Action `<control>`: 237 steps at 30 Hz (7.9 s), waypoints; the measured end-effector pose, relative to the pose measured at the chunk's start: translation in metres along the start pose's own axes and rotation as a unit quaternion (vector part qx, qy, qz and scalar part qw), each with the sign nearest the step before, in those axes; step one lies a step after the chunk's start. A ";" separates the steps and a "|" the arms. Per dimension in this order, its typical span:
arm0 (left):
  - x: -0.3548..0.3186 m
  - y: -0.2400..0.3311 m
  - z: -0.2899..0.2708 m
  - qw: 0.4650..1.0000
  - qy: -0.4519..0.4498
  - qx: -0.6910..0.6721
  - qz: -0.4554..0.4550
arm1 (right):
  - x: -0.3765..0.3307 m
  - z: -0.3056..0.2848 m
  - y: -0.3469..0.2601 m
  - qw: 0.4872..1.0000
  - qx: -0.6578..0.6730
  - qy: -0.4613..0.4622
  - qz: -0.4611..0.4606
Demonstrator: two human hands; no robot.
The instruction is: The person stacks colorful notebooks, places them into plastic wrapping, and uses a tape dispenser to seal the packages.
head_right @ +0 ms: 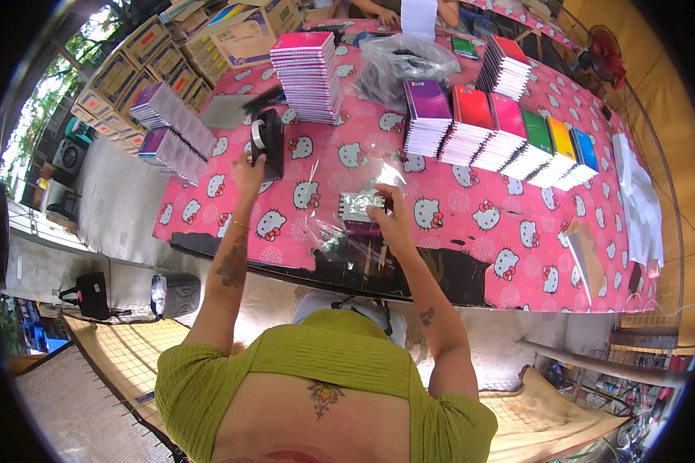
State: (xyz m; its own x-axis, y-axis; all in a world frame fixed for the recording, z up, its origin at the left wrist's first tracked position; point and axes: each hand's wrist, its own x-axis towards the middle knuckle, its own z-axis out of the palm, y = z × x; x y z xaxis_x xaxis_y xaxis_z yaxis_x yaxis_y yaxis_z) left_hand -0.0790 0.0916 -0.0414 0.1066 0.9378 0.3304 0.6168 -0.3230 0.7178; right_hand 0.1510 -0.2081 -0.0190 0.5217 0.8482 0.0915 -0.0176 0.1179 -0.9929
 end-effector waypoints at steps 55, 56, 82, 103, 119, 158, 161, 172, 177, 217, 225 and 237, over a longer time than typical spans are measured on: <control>-0.076 0.146 0.032 0.812 -0.488 -0.108 0.300 | -0.059 -0.039 0.079 0.965 -0.259 0.023 0.013; -0.103 0.158 0.012 0.803 -0.318 0.033 0.503 | -0.069 -0.034 0.077 0.911 -0.406 -0.041 -0.067; 0.258 -0.163 -0.240 0.925 0.229 -0.298 -0.054 | -0.088 -0.010 0.044 0.846 -0.518 -0.085 -0.088; -0.112 0.352 -0.244 0.519 0.153 -0.584 0.605 | -0.089 -0.027 0.065 0.915 -0.379 -0.019 -0.136; -0.099 0.419 -0.113 0.552 -0.179 -0.638 0.507 | 0.097 -0.382 -0.078 0.653 -0.592 0.449 -0.147; -0.085 0.361 0.259 0.813 -0.108 0.023 0.572 | 0.126 -0.280 -0.080 0.686 -0.686 0.120 -0.211; -0.070 0.380 0.205 0.852 -0.200 -0.054 0.480 | 0.087 -0.269 -0.092 0.664 -0.682 0.162 -0.261; -0.144 0.416 0.145 0.777 -0.427 0.028 0.462 | -0.072 -0.254 0.048 0.870 -0.405 0.282 -0.020; -0.230 0.365 0.246 0.740 -0.463 0.051 0.485 | 0.011 -0.292 -0.045 0.777 -0.474 0.385 -0.150; -0.196 0.288 0.279 0.758 -0.417 -0.038 0.500 | -0.128 -0.269 0.045 0.847 0.186 0.497 0.006; -0.178 0.289 0.286 0.745 -0.466 -0.082 0.471 | -0.127 -0.271 0.057 0.862 0.102 0.497 0.001; -0.175 0.285 0.245 0.707 -0.532 -0.018 0.466 | -0.129 -0.270 0.054 0.863 0.147 0.484 -0.022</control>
State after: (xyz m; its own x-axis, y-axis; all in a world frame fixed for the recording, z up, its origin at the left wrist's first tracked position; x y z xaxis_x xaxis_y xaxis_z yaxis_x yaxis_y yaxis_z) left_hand 0.2697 -0.1333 -0.0448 0.9914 -0.1259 0.0346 -0.1256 -0.8485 0.5140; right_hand 0.3135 -0.4504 -0.1055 0.9924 0.0288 -0.1195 -0.1213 0.3852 -0.9148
